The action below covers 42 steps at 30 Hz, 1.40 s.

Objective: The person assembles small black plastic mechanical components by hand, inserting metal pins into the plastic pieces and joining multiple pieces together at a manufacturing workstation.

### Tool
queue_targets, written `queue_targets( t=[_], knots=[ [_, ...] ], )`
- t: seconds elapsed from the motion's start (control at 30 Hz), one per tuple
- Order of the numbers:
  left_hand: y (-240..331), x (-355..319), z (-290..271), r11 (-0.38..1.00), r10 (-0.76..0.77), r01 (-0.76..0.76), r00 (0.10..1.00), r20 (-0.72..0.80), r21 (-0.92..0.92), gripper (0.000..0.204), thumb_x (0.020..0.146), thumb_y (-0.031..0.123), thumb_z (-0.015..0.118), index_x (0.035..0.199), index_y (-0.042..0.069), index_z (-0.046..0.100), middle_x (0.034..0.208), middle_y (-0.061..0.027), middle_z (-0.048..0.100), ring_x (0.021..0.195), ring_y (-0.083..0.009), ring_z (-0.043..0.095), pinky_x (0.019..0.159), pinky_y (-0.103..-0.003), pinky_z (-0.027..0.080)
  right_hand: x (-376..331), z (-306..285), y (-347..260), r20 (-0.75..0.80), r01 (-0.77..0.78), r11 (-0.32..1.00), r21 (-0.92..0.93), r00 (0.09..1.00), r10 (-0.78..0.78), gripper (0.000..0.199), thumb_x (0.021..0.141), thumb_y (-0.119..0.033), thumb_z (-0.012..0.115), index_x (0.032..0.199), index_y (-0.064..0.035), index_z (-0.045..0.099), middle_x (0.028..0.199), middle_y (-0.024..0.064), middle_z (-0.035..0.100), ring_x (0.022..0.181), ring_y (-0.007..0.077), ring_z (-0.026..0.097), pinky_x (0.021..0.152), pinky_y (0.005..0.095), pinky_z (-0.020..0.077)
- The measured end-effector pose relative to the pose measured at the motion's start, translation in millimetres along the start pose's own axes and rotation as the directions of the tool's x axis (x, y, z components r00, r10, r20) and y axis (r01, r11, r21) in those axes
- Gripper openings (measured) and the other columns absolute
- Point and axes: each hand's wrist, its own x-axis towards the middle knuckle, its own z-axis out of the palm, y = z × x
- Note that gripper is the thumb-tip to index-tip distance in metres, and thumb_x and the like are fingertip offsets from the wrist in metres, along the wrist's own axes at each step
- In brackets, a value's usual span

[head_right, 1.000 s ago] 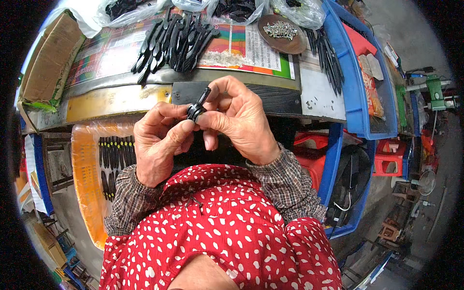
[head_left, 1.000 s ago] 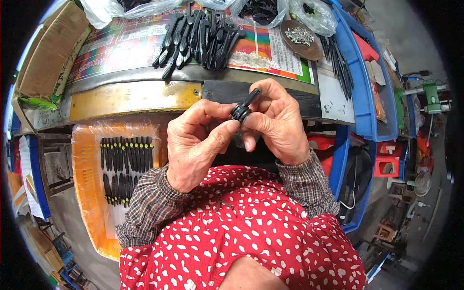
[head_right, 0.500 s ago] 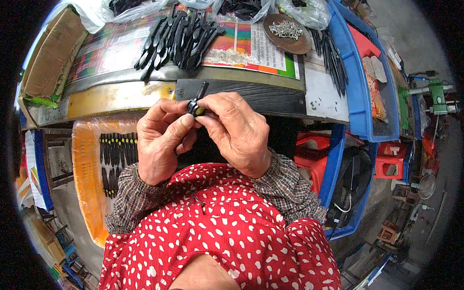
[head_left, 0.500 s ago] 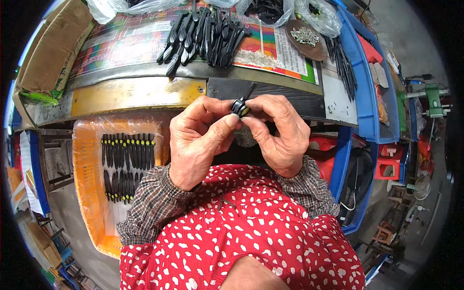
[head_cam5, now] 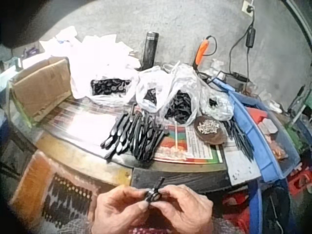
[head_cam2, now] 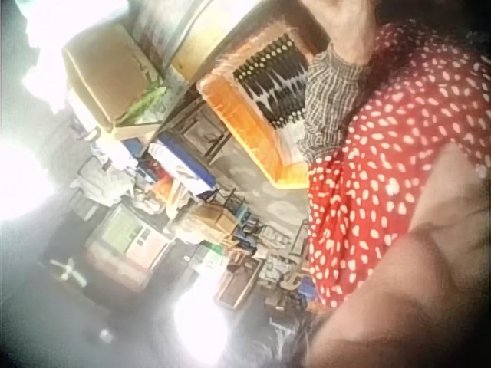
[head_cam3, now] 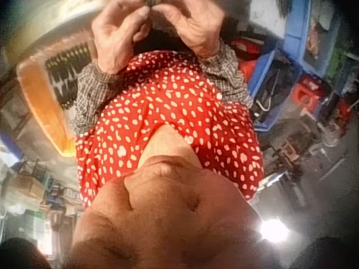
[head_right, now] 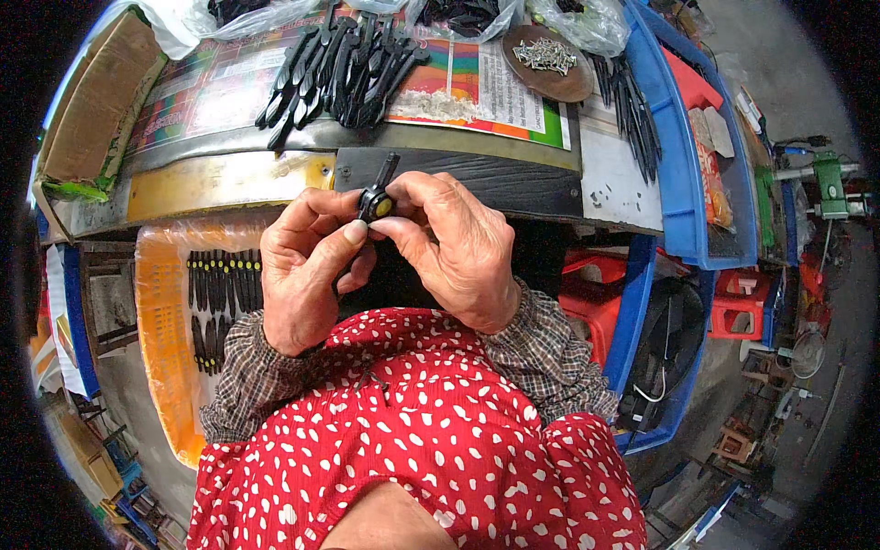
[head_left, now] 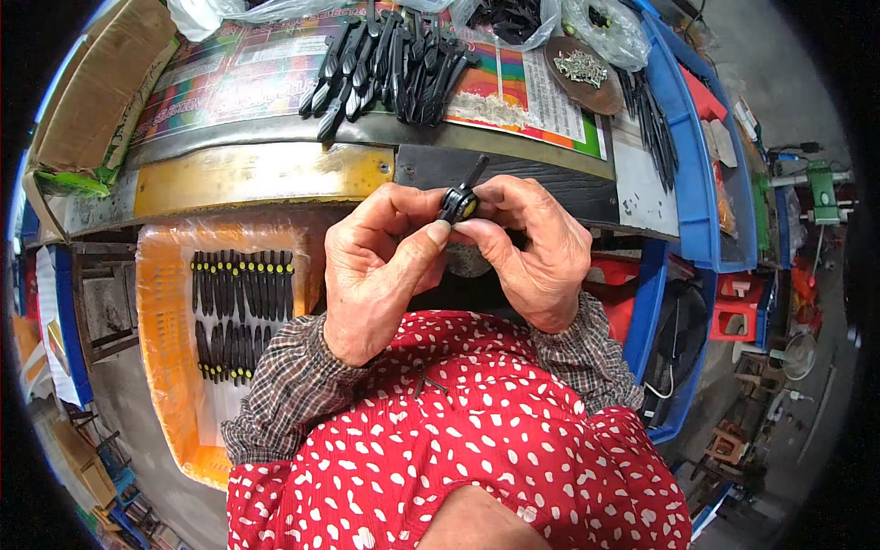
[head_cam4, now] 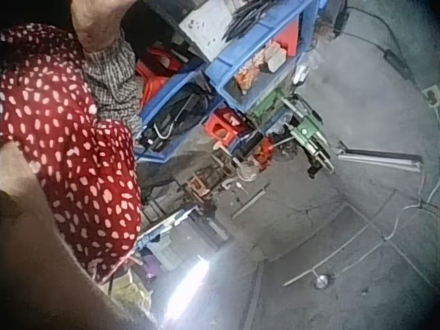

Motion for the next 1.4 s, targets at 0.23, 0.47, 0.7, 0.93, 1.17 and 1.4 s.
queue_targets(
  t=[0.23,0.47,0.7,0.93,1.17,1.4],
  knots=[
    [-1,1,-1,1.0,-0.007,0.007,1.0,-0.005,0.0,0.018,0.089,0.001,0.054,0.106,-0.003,0.057,0.078,-0.0015,0.059,0.058,-0.0022,0.045,0.048,-0.017,0.035,2,1,1,0.004,0.013,1.0,-0.022,1.0,-0.013,0.031,0.073,0.001,0.071,0.1,0.0021,0.055,0.08,0.0111,0.06,0.07,0.0195,0.063,0.059,0.0289,0.0527],
    [0,0,-2,1.0,0.001,0.0,1.0,-0.012,0.025,0.018,0.089,0.001,0.053,0.107,-0.003,0.056,0.078,-0.0011,0.058,0.059,-0.0021,0.046,0.049,-0.017,0.036,2,2,2,0.017,0.01,0.999,-0.05,1.0,-0.009,0.032,0.072,0.0,0.072,0.099,0.002,0.055,0.079,0.0112,0.059,0.068,0.0201,0.063,0.057,0.029,0.0522],
    [-1,0,1,0.999,0.018,-0.017,1.0,-0.022,0.027,0.018,0.088,-0.001,0.053,0.106,-0.001,0.056,0.08,-0.0025,0.057,0.058,-0.0036,0.045,0.047,-0.017,0.034,6,2,3,0.015,0.102,0.981,-0.163,0.995,-0.101,0.03,0.073,-0.005,0.073,0.096,0.0012,0.055,0.074,0.0109,0.057,0.061,0.0217,0.061,0.051,0.0306,0.0491],
    [-4,1,-1,0.999,0.033,-0.033,0.999,-0.013,0.015,0.019,0.088,-0.001,0.053,0.106,0.001,0.056,0.083,-0.0039,0.057,0.056,-0.0055,0.045,0.044,-0.018,0.031,9,6,7,0.025,0.168,0.943,-0.288,0.985,-0.168,0.022,0.076,-0.012,0.071,0.085,-0.0015,0.054,0.065,0.009,0.052,0.052,0.0239,0.056,0.045,0.0336,0.0439],
    [-4,2,1,0.999,0.052,-0.052,0.998,-0.021,0.007,0.019,0.088,-0.001,0.053,0.106,0.001,0.056,0.082,-0.0036,0.056,0.056,-0.0056,0.045,0.044,-0.018,0.031,12,7,14,0.041,0.234,0.895,-0.379,0.971,-0.237,0.021,0.077,-0.015,0.069,0.08,-0.0031,0.053,0.062,0.0083,0.049,0.049,0.025,0.053,0.043,0.0351,0.0402],
    [-2,0,0,0.999,0.051,-0.051,0.999,-0.001,-0.019,0.019,0.088,-0.002,0.053,0.107,0.001,0.055,0.084,-0.005,0.057,0.055,-0.0058,0.044,0.044,-0.018,0.032,8,12,3,-0.077,0.073,0.96,-0.27,0.992,-0.097,0.025,0.079,-0.02,0.07,0.085,-0.0027,0.053,0.064,0.0077,0.049,0.05,0.0239,0.053,0.045,0.034,0.0413]
  ],
)
